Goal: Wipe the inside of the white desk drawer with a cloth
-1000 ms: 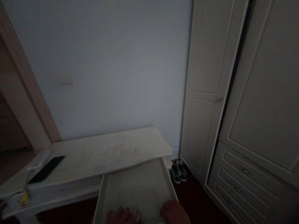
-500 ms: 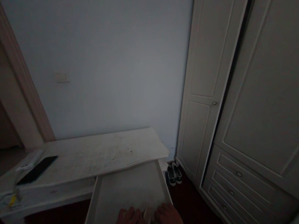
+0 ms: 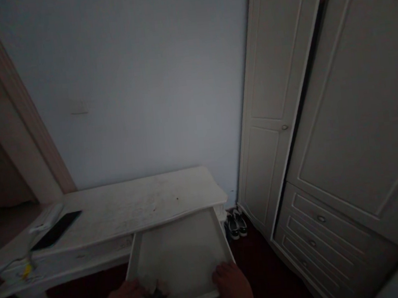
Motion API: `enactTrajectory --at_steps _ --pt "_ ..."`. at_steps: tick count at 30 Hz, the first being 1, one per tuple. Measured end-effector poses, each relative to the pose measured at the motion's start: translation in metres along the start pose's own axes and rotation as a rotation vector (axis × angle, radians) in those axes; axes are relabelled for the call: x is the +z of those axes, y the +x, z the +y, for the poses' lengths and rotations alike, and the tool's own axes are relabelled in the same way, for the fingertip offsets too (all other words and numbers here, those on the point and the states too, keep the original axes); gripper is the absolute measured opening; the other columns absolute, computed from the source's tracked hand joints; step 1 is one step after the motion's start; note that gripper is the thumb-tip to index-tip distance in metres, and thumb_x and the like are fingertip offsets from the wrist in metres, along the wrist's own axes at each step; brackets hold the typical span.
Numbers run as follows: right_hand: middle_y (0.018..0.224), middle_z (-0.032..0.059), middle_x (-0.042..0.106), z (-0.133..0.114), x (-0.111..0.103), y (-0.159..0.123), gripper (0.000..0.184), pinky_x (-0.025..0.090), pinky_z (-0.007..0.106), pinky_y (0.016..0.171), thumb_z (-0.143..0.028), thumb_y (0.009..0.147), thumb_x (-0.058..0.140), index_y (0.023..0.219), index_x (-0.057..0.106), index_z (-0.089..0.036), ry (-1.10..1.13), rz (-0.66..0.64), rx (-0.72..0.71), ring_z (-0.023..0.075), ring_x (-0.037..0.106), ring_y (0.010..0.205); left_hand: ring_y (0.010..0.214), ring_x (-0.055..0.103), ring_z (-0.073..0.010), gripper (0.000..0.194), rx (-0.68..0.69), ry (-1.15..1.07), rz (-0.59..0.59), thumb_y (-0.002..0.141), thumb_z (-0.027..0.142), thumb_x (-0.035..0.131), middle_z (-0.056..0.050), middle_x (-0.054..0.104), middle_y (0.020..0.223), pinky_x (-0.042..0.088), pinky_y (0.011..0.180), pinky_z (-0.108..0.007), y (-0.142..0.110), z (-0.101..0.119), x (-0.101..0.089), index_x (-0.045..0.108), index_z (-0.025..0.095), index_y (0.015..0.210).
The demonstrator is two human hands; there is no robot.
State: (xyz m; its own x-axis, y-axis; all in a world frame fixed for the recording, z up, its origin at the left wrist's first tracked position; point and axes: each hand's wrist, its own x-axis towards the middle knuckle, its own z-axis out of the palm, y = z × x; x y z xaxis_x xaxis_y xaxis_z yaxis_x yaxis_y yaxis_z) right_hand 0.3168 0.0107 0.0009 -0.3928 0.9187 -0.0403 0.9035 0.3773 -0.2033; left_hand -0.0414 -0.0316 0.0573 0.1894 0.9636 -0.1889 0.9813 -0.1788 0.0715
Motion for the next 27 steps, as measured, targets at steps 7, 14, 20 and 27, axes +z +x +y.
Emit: enactTrajectory --at_steps 7,14,20,27 --pt "0.116 0.0095 0.076 -0.003 -0.004 -0.001 0.055 0.041 0.046 0.114 -0.062 0.071 0.091 0.107 0.076 -0.023 -0.004 0.012 0.011 0.0340 0.066 0.116 0.131 0.059 -0.0368 0.044 0.176 -0.122 0.039 0.076 0.046 0.074 -0.009 0.073 0.132 0.042 0.107 -0.054 0.037 0.089 -0.014 0.077 0.030 0.117" --pt "0.119 0.0104 0.077 -0.001 0.000 0.003 0.028 0.044 0.042 0.112 -0.030 0.081 0.083 0.108 0.078 -0.022 -0.053 -0.013 0.052 0.0318 0.069 0.118 0.132 0.056 -0.0406 0.053 0.331 -0.141 0.037 0.084 0.054 0.072 -0.016 0.069 0.136 0.040 0.108 -0.061 0.063 0.157 -0.008 0.073 0.023 0.126" --pt "0.116 0.0088 0.078 -0.002 -0.002 0.001 0.031 0.045 0.042 0.110 -0.045 0.082 0.084 0.103 0.076 -0.024 -0.070 0.000 -0.001 0.0328 0.069 0.115 0.131 0.058 -0.0384 0.056 0.323 -0.174 0.049 0.086 0.065 0.071 -0.011 0.069 0.138 0.044 0.109 -0.056 0.059 0.122 0.007 0.072 0.033 0.132" --pt "0.112 0.0081 0.078 0.000 -0.001 0.002 0.049 0.046 0.043 0.108 -0.063 0.075 0.087 0.100 0.075 -0.024 -0.060 0.021 -0.018 0.0336 0.069 0.112 0.136 0.059 -0.0379 0.059 0.180 -0.124 0.142 0.076 0.048 0.079 -0.007 0.068 0.145 0.044 0.117 -0.052 0.034 0.042 0.023 0.071 0.035 0.133"
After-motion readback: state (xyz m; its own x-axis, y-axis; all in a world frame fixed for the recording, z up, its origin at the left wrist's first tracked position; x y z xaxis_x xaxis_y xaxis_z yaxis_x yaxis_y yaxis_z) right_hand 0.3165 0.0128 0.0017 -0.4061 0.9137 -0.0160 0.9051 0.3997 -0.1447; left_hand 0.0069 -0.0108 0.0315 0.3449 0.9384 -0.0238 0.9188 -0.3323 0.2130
